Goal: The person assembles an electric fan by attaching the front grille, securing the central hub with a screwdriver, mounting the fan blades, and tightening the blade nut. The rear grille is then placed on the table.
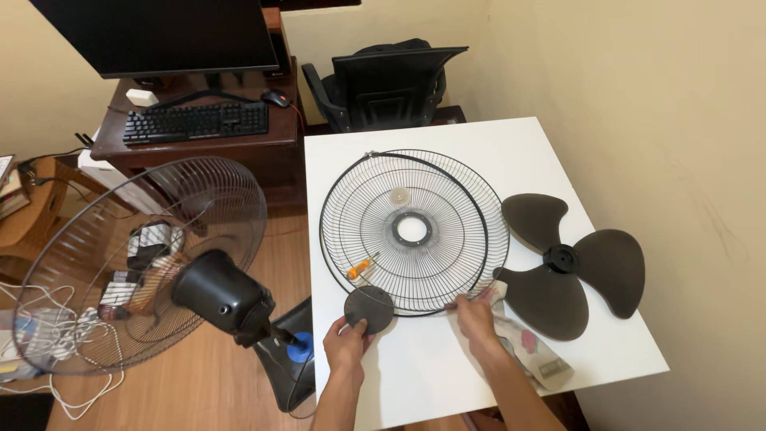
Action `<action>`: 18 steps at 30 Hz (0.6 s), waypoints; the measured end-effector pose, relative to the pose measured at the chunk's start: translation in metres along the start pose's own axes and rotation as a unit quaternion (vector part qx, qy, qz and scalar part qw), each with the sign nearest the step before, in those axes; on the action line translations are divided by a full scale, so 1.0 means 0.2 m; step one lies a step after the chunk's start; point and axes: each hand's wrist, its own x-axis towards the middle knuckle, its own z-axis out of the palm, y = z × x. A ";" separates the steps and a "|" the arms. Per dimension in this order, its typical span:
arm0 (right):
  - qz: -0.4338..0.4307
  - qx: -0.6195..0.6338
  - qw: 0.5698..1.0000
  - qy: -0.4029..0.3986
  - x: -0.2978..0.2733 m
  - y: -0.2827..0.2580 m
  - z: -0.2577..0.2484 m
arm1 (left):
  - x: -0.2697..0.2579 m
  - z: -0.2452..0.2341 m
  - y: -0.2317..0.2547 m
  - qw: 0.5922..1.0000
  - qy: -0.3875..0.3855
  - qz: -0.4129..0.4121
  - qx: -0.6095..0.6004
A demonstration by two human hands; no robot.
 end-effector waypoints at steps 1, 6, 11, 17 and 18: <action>-0.020 -0.031 0.999 0.007 0.00 -0.03 -0.01 | 0.02 0.03 -0.01 1.000 0.012 0.001 0.019; -0.022 -0.046 0.998 -0.035 -0.03 -0.22 -0.08 | 0.13 0.24 0.00 0.998 0.026 0.008 0.050; 0.048 -0.002 0.997 -0.060 -0.01 -0.33 -0.13 | 0.25 0.48 0.02 0.994 -0.023 -0.007 -0.110; 0.078 0.055 0.993 -0.074 0.04 -0.35 -0.18 | 0.26 0.60 0.03 0.974 -0.091 0.159 0.137; 0.081 0.055 0.992 -0.078 0.04 -0.36 -0.18 | 0.26 0.59 0.05 0.966 -0.118 0.189 0.135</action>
